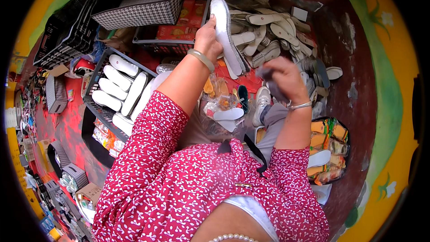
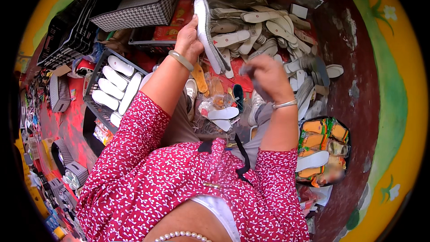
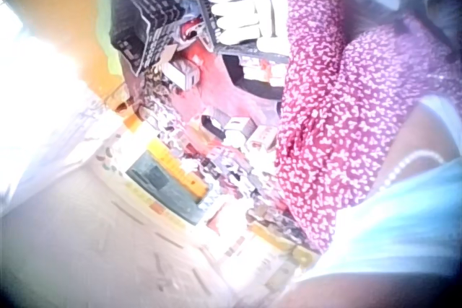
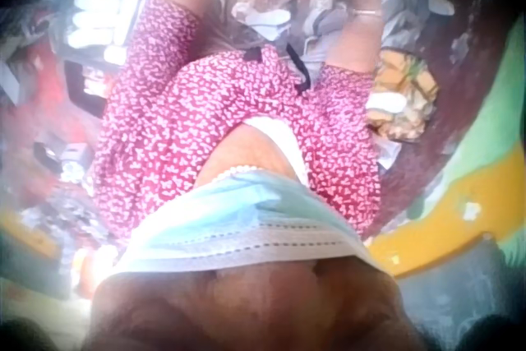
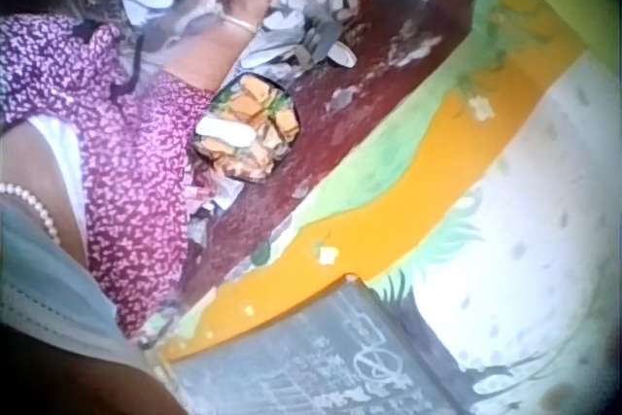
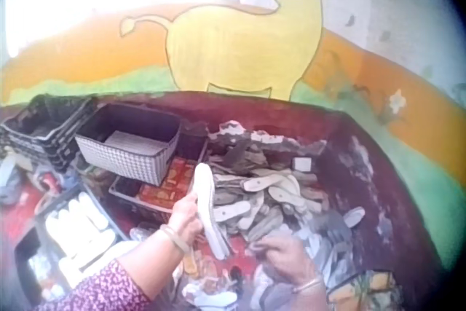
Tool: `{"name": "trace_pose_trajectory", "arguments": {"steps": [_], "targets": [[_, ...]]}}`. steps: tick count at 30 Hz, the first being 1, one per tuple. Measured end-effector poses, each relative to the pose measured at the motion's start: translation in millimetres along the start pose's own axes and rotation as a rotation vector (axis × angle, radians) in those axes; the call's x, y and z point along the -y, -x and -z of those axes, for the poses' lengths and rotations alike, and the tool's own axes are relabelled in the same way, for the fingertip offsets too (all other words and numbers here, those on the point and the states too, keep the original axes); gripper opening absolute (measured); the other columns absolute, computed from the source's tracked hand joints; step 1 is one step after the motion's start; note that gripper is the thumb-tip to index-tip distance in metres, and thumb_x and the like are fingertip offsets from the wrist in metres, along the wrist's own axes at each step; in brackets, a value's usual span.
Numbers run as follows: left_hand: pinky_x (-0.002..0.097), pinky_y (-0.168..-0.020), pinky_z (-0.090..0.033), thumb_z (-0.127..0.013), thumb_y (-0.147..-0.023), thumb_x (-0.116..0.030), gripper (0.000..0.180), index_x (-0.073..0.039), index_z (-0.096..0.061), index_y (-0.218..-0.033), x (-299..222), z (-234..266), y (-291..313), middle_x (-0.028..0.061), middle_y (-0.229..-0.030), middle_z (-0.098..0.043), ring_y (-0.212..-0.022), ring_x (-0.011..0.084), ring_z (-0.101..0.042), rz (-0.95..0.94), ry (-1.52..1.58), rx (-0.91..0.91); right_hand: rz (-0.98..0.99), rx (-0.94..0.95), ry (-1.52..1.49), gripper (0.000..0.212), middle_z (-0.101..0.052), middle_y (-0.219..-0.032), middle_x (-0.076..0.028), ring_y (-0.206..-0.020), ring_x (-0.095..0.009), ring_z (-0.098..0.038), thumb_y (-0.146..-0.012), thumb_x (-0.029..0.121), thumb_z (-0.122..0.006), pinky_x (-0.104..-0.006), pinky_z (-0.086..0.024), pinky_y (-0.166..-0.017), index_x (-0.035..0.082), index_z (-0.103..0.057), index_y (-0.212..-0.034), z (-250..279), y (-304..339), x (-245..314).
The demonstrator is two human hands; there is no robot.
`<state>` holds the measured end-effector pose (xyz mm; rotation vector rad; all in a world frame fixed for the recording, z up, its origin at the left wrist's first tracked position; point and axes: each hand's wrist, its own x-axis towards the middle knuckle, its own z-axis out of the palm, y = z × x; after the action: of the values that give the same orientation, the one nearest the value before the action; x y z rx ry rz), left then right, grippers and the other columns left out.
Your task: The person sorts white shoe insoles from a large pile into a black plastic crate by hand, handling them in small stacks and placing them neatly.
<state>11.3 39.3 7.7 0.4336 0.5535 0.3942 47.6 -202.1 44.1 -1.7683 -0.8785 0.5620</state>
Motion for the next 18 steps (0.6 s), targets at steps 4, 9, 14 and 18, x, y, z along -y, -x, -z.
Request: {"name": "trace_pose_trajectory", "arguments": {"steps": [4, 9, 14, 18], "targets": [[0.0379, -0.076, -0.047, -0.043, -0.096, -0.028, 0.031, 0.0, -0.053, -0.105, 21, -2, 10, 0.0119, -0.096, -0.06, -0.082, 0.0227, -0.057, 0.1, -0.251, 0.047, 0.266, -0.461, 0.017, 0.027, -0.061, -0.107, -0.009, -0.1, -0.016, -0.057, -0.08, -0.007, -0.053, -0.0262, -0.043, -0.088, -0.001, -0.062, -0.105, -8, -15, 21], [0.0309, -0.062, -0.046, -0.048, -0.095, -0.024, 0.023, -0.003, -0.055, -0.093, 48, -4, 20, 0.0056, -0.078, -0.059, -0.067, 0.0147, -0.055, 0.091, -0.296, 0.224, 0.356, -0.53, 0.032, 0.03, -0.06, -0.107, -0.008, -0.101, -0.018, -0.056, -0.077, -0.008, -0.053, -0.0267, -0.043, -0.089, 0.003, -0.063, -0.104, -28, -41, 6], [0.0348, -0.069, -0.05, -0.043, -0.097, -0.027, 0.028, -0.002, -0.055, -0.1, 42, 4, 15, 0.0103, -0.085, -0.061, -0.073, 0.0219, -0.06, 0.213, -0.122, 0.161, 0.353, -0.248, 0.128, 0.032, -0.057, -0.099, -0.007, -0.096, -0.017, -0.055, -0.068, -0.011, -0.045, -0.0256, -0.042, -0.088, 0.001, -0.066, -0.089, -51, -35, 5], [0.0405, -0.077, -0.048, -0.045, -0.096, -0.031, 0.035, 0.001, -0.052, -0.109, 17, 0, 8, 0.0109, -0.098, -0.059, -0.085, 0.0248, -0.058, 0.093, -0.135, -0.021, 0.329, -0.035, 0.08, 0.027, -0.059, -0.089, -0.006, -0.089, -0.018, -0.055, -0.063, -0.008, -0.047, -0.0267, -0.044, -0.081, 0.002, -0.066, -0.08, -59, -25, 18]]}}
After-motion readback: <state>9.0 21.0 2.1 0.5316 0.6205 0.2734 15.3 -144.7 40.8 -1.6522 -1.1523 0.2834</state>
